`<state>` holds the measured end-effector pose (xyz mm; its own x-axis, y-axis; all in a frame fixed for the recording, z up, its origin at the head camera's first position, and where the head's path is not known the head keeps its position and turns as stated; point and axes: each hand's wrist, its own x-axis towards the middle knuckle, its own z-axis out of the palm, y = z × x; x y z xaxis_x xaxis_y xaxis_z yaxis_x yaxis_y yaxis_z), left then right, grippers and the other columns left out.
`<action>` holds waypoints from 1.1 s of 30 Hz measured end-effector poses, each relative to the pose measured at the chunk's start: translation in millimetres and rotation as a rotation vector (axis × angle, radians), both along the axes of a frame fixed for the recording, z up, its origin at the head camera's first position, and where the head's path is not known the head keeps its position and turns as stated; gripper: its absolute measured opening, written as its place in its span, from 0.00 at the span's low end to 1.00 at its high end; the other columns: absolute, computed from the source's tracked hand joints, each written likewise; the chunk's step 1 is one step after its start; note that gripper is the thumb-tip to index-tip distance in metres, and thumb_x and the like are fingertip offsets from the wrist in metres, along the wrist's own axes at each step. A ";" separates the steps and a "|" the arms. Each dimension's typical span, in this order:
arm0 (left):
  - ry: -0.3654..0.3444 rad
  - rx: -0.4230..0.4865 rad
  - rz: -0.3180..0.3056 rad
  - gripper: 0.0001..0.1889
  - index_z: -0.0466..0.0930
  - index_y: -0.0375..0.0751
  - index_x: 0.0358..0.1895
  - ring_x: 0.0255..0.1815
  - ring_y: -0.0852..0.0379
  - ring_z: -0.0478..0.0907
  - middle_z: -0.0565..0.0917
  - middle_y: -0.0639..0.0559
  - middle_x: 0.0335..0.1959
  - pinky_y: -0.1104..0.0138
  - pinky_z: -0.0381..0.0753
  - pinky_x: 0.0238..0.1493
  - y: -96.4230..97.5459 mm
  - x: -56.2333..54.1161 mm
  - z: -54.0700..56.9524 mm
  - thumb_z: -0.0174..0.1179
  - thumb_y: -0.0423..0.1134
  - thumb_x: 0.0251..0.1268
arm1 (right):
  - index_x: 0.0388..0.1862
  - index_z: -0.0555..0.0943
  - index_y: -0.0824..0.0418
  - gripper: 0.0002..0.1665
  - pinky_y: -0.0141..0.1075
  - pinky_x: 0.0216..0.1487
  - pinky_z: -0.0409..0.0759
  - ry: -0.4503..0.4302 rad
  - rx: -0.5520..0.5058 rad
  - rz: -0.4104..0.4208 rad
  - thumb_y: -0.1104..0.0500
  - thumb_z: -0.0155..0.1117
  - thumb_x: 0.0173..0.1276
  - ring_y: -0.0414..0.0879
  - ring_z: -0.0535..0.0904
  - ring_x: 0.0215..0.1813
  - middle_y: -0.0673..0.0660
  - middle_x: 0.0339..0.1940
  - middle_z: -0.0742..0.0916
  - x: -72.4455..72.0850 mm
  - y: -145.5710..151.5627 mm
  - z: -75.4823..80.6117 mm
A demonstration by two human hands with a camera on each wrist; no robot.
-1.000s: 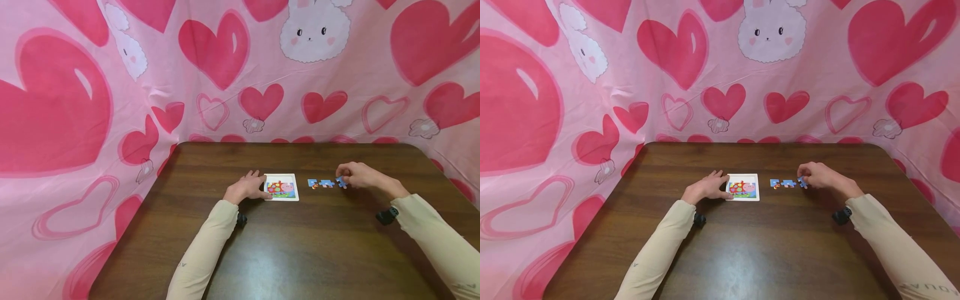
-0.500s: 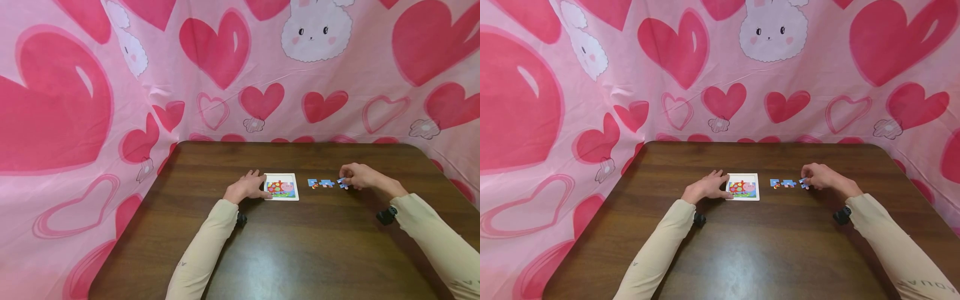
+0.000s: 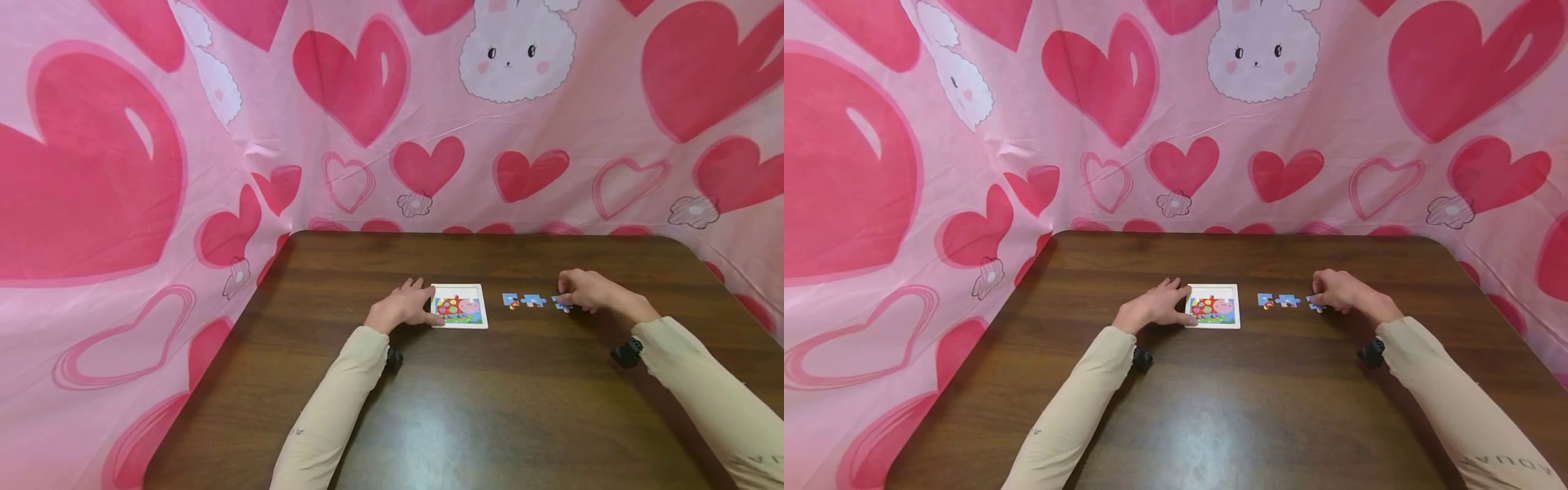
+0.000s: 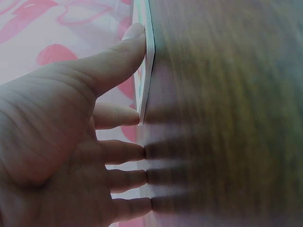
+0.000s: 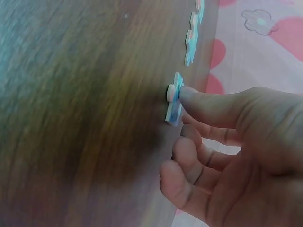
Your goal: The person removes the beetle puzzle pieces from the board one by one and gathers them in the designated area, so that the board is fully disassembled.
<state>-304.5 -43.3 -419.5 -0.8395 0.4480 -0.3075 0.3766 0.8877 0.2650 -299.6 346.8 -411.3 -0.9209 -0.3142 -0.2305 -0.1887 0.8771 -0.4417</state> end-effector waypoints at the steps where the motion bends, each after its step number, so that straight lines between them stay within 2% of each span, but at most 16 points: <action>1: 0.001 -0.001 0.000 0.45 0.56 0.53 0.77 0.82 0.44 0.44 0.51 0.45 0.81 0.48 0.48 0.79 -0.1 0.1 0.1 0.62 0.64 0.60 | 0.36 0.73 0.63 0.10 0.34 0.19 0.76 0.004 0.004 0.004 0.58 0.65 0.68 0.43 0.72 0.19 0.51 0.21 0.77 0.2 -0.8 0.6; 3: -0.001 -0.001 -0.002 0.45 0.56 0.53 0.77 0.82 0.44 0.44 0.52 0.45 0.81 0.48 0.49 0.79 -0.2 0.4 -0.2 0.62 0.64 0.59 | 0.35 0.74 0.62 0.08 0.35 0.19 0.75 0.020 0.009 0.011 0.59 0.64 0.68 0.43 0.72 0.20 0.51 0.21 0.77 1.6 -3.6 2.9; 7: -0.004 0.003 -0.005 0.45 0.56 0.53 0.77 0.82 0.43 0.44 0.52 0.45 0.81 0.48 0.49 0.79 0.2 1.4 -0.3 0.62 0.64 0.59 | 0.32 0.77 0.59 0.05 0.36 0.21 0.72 0.134 0.016 0.058 0.62 0.63 0.67 0.43 0.72 0.21 0.49 0.21 0.77 4.7 -9.7 7.7; 10: -0.003 0.009 -0.002 0.45 0.56 0.53 0.77 0.82 0.43 0.44 0.52 0.45 0.81 0.48 0.48 0.79 -0.6 1.9 0.1 0.62 0.64 0.59 | 0.29 0.77 0.57 0.06 0.35 0.25 0.69 0.235 0.025 0.099 0.64 0.63 0.65 0.41 0.71 0.22 0.47 0.19 0.77 6.6 -15.7 10.5; 12: -0.002 0.013 0.000 0.45 0.57 0.53 0.77 0.82 0.44 0.44 0.52 0.45 0.81 0.48 0.48 0.79 -1.1 1.4 -0.3 0.63 0.64 0.59 | 0.28 0.77 0.56 0.07 0.34 0.25 0.69 0.257 0.020 0.109 0.65 0.62 0.65 0.40 0.71 0.22 0.46 0.19 0.77 7.6 -19.7 11.6; 18: 0.002 0.006 -0.001 0.45 0.57 0.54 0.77 0.82 0.44 0.45 0.52 0.46 0.81 0.48 0.49 0.79 -0.5 0.8 -0.8 0.62 0.64 0.59 | 0.31 0.78 0.58 0.06 0.34 0.22 0.72 0.209 -0.007 0.116 0.64 0.61 0.69 0.40 0.75 0.17 0.47 0.18 0.78 9.6 -32.4 10.7; 25: 0.006 -0.004 -0.004 0.45 0.57 0.54 0.77 0.82 0.43 0.45 0.53 0.45 0.80 0.48 0.50 0.79 0.0 0.8 -0.7 0.62 0.64 0.59 | 0.32 0.78 0.60 0.05 0.34 0.15 0.72 0.188 -0.056 0.130 0.62 0.60 0.70 0.40 0.71 0.16 0.47 0.17 0.76 11.4 -52.3 9.5; 33: 0.006 0.004 -0.001 0.45 0.57 0.54 0.77 0.82 0.43 0.45 0.53 0.45 0.80 0.48 0.50 0.79 -0.3 0.6 -0.7 0.62 0.64 0.59 | 0.32 0.79 0.58 0.04 0.32 0.25 0.71 0.228 -0.070 0.162 0.61 0.64 0.68 0.38 0.73 0.21 0.51 0.20 0.82 10.0 -75.9 14.3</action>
<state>-303.9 -43.6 -420.2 -0.8407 0.4501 -0.3010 0.3791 0.8862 0.2664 -289.6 270.9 -397.0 -0.8831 -0.4691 0.0044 -0.4251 0.7962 -0.4305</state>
